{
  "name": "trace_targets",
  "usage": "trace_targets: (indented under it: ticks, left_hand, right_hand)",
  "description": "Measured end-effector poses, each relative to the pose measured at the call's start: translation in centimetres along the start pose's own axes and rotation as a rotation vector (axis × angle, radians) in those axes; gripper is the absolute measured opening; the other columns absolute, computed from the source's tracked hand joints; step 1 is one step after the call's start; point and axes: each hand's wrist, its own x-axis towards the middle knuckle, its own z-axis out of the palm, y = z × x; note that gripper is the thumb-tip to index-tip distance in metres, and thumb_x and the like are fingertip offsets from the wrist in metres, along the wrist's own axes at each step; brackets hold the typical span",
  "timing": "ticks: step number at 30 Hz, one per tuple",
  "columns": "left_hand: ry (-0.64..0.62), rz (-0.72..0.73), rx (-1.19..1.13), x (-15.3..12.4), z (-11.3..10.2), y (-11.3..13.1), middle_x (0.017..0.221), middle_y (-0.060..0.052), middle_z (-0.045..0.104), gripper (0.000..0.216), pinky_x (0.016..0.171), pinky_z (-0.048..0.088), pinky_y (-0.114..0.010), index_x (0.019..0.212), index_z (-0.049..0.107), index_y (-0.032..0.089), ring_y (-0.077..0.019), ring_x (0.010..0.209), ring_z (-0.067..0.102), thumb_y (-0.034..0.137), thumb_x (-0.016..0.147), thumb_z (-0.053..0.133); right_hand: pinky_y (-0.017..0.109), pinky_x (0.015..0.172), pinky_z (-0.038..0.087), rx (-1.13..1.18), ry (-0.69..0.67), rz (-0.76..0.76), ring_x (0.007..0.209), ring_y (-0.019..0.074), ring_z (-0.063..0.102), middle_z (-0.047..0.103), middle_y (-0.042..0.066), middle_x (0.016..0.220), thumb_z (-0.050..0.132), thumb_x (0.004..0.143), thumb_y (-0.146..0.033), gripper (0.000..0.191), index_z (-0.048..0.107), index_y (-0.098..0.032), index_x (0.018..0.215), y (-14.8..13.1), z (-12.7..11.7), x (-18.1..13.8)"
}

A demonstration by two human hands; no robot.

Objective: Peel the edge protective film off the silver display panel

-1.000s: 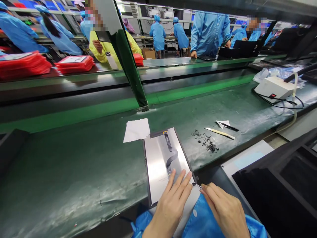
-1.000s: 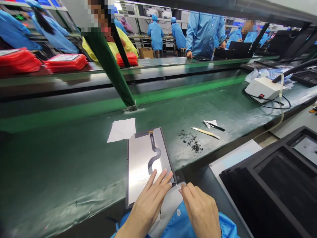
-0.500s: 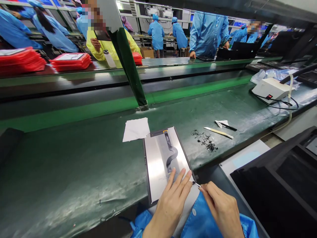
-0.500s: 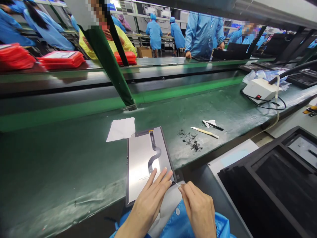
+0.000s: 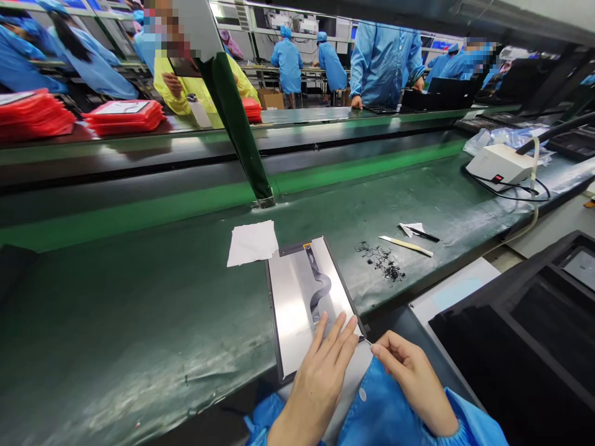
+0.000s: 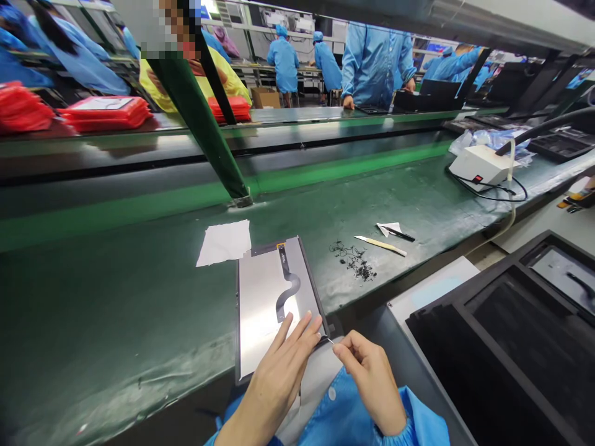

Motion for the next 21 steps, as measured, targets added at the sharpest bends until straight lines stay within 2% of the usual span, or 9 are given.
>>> trace_targets:
  ticks: [8, 13, 17, 21]
  left_hand:
    - [0.004, -0.015, 0.003, -0.15, 0.06, 0.03, 0.143, -0.015, 0.057, 0.052, 0.117, 0.038, -0.052, 0.14, 0.048, 0.006, -0.0257, 0.143, 0.04, -0.007, 0.092, 0.032]
    - [-0.016, -0.008, 0.024, -0.27, 0.18, -0.01, 0.144, -0.013, 0.056, 0.053, 0.117, 0.038, -0.052, 0.14, 0.048, 0.006, -0.0259, 0.144, 0.04, -0.009, 0.092, 0.032]
    - [-0.026, -0.004, 0.031, -0.49, 0.41, -0.08, 0.145, -0.013, 0.056, 0.053, 0.117, 0.038, -0.053, 0.14, 0.048, 0.006, -0.0257, 0.144, 0.039, -0.009, 0.092, 0.032]
    - [-0.026, 0.0, 0.032, -0.46, 0.38, -0.14, 0.147, -0.012, 0.054, 0.054, 0.118, 0.037, -0.053, 0.136, 0.052, 0.007, -0.0263, 0.146, 0.036, -0.01, 0.089, 0.032]
  right_hand:
    - [0.022, 0.042, 0.013, 0.349, -0.185, 0.249, 0.042, 0.0047, 0.02, 0.036, -0.01, 0.049, 0.07, 0.065, -0.076, 0.061, 0.042, -0.023, 0.061, -0.71, -0.09, 0.74]
    - [0.021, 0.04, 0.004, 0.441, -0.247, 0.375, 0.038, 0.0009, 0.017, 0.039, -0.011, 0.05, 0.074, 0.064, -0.07, 0.058, 0.044, -0.021, 0.062, -1.0, -0.34, 0.64]
    - [0.019, 0.037, 0.002, 0.559, -0.289, 0.431, 0.036, -0.0008, 0.017, 0.044, -0.011, 0.051, 0.079, 0.062, -0.068, 0.057, 0.054, -0.018, 0.072, -0.78, -0.33, 0.67]
    - [0.016, 0.034, 0.003, 0.714, -0.339, 0.511, 0.035, -0.0022, 0.016, 0.044, -0.012, 0.05, 0.086, 0.055, -0.064, 0.059, 0.054, -0.018, 0.072, -0.5, -0.03, 0.69]
